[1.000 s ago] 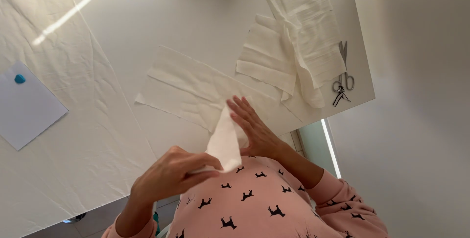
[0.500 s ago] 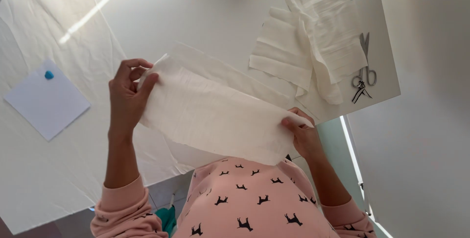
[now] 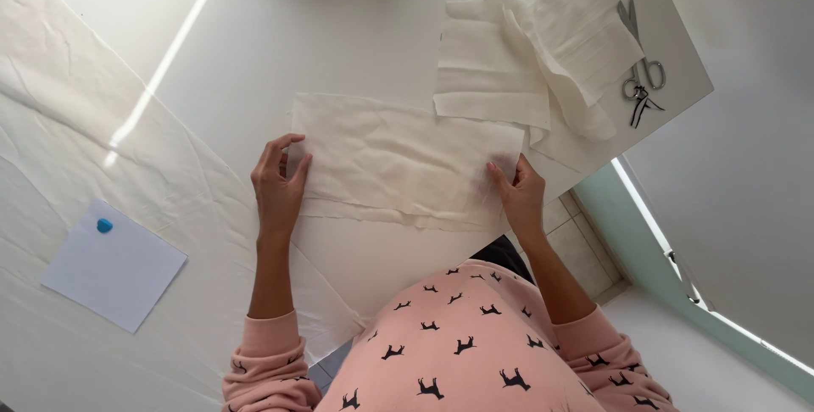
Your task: The person cuts a large piece of white fabric on a table using scissors, then folds and aligns the cut pieces. They move the fabric to another table and continue folding and arranging it, occasionally picking up a basket of pink fabric.
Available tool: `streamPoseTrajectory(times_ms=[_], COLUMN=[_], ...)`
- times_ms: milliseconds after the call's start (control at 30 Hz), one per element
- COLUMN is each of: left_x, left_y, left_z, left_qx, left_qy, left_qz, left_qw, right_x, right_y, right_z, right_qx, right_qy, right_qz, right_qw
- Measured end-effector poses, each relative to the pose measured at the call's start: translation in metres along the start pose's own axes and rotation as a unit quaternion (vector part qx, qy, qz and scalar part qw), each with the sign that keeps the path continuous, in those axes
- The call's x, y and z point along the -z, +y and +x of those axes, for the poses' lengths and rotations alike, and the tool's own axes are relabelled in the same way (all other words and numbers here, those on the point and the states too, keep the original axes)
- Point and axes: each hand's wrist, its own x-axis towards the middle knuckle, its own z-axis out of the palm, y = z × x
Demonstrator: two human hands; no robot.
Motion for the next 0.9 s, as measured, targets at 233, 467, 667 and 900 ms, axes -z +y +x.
streamPoseTrajectory(times_ms=[233,467,667,900], left_x=[0.015,0.040,0.030,0.004], left_y=[0.036,0.038,0.033,0.016], left_z=[-0.003,-0.012,-0.021,-0.013], left_qx=[-0.003,0.012,0.010,-0.151], left_qy=[-0.050,-0.094,-0.112,-0.010], left_qz=[-0.065,-0.060,-0.024,0.288], left_qw=[0.997,0.994,0.993,0.946], right_x=[0.001,0.003,0.006,0.008], right_y=[-0.016,-0.031,-0.009,-0.010], right_z=[0.011,0.005,-0.005,-0.013], right_qx=[0.045,0.053,0.022,0.244], right_qy=[-0.010,-0.012,-0.020,0.035], right_qz=[-0.058,-0.077,-0.108,-0.343], right_qw=[0.997,0.996,0.994,0.906])
